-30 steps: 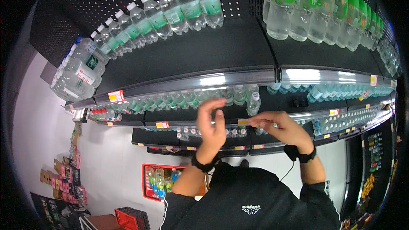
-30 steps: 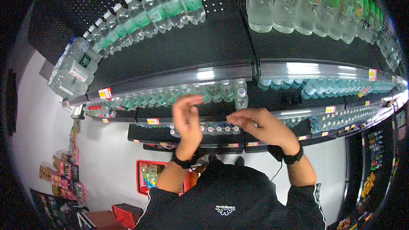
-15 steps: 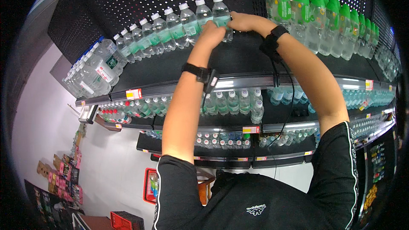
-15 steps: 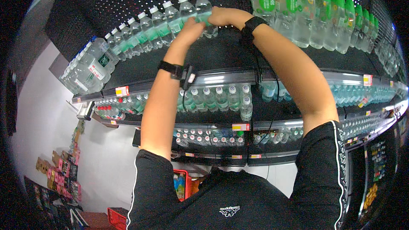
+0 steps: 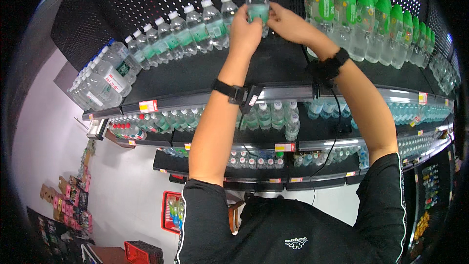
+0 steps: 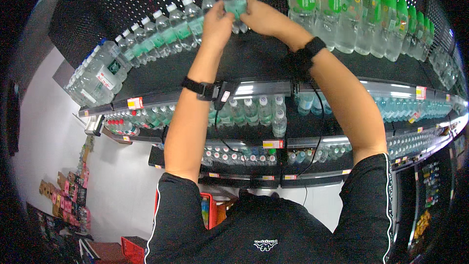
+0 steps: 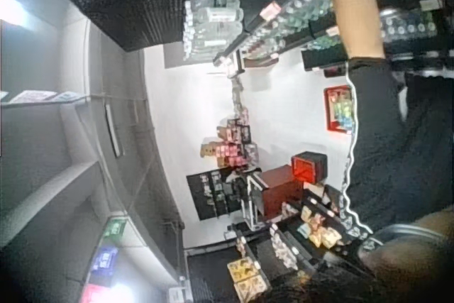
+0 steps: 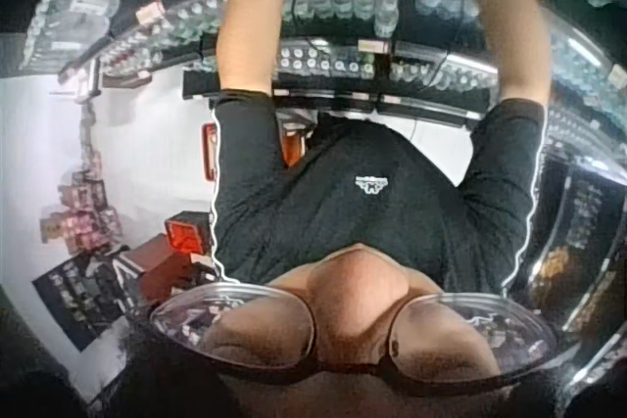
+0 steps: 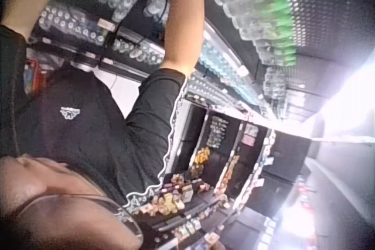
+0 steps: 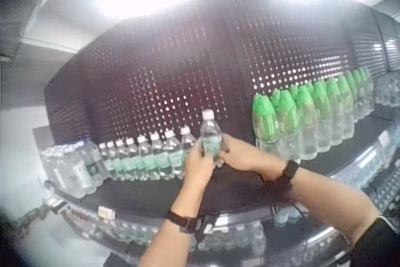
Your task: The person picks up several bottles of water and sports drinks one at a time and places them onto a shelf.
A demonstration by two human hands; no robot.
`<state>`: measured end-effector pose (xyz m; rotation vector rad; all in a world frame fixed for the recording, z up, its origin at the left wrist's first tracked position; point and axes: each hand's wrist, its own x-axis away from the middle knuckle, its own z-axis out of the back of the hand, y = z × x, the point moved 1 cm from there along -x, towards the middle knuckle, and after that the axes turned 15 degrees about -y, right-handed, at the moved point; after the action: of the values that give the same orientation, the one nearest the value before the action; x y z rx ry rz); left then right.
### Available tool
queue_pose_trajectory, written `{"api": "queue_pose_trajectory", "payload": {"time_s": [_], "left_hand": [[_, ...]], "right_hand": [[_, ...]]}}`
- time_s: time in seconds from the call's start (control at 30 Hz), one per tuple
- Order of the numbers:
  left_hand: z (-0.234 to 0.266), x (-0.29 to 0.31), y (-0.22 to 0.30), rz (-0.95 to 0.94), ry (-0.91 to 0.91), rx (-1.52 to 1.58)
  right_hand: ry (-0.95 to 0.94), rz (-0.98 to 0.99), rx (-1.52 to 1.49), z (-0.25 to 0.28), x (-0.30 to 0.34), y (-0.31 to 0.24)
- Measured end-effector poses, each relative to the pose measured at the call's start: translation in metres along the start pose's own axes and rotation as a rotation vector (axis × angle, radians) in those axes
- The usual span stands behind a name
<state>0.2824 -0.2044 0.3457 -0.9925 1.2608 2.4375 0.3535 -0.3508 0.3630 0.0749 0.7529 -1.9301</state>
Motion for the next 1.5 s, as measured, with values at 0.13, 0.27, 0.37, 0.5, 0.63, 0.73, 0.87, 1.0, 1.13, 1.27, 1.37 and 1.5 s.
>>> {"api": "queue_pose_trajectory", "payload": {"time_s": [0.13,0.27,0.37,0.5,0.63,0.73,0.87,1.0,1.13,1.27,1.37,1.5], "left_hand": [[0.003,0.052,0.051,-0.328,0.198,0.01],[0.014,0.113,0.075,-0.44,0.31,-0.01],[0.013,0.177,0.088,-0.354,0.36,-0.126],[-0.014,0.269,0.071,-0.343,0.322,-0.056],[-0.043,0.338,0.042,0.023,0.115,-0.155],[-0.07,0.37,-0.005,0.182,0.071,-0.179],[-0.095,0.376,-0.057,0.314,-0.078,-0.128],[-0.126,0.367,-0.095,0.299,-0.049,0.067],[-0.147,0.364,-0.124,0.317,-0.076,0.1],[-0.163,0.356,-0.136,0.313,-0.067,0.109],[-0.159,0.352,-0.137,0.349,-0.117,0.099],[-0.153,0.349,-0.133,0.373,-0.096,0.106]], "right_hand": [[0.208,0.304,-0.139,0.003,0.064,-0.063],[0.231,0.297,-0.167,-0.02,0.134,-0.132],[0.151,0.311,-0.251,-0.044,0.177,-0.135],[0.061,0.28,-0.138,-0.09,0.238,-0.121],[-0.026,0.03,-0.404,-0.17,0.281,-0.087],[-0.042,-0.094,-0.547,-0.213,0.287,-0.068],[-0.04,-0.15,-0.583,-0.267,0.29,-0.016],[-0.031,-0.198,-0.583,-0.296,0.292,0.021],[-0.068,-0.327,-0.535,-0.31,0.284,0.034],[-0.054,-0.425,-0.605,-0.318,0.283,0.041],[-0.045,-0.362,-0.637,-0.326,0.287,0.031],[-0.059,-0.296,-0.669,-0.339,0.299,0.01]]}}
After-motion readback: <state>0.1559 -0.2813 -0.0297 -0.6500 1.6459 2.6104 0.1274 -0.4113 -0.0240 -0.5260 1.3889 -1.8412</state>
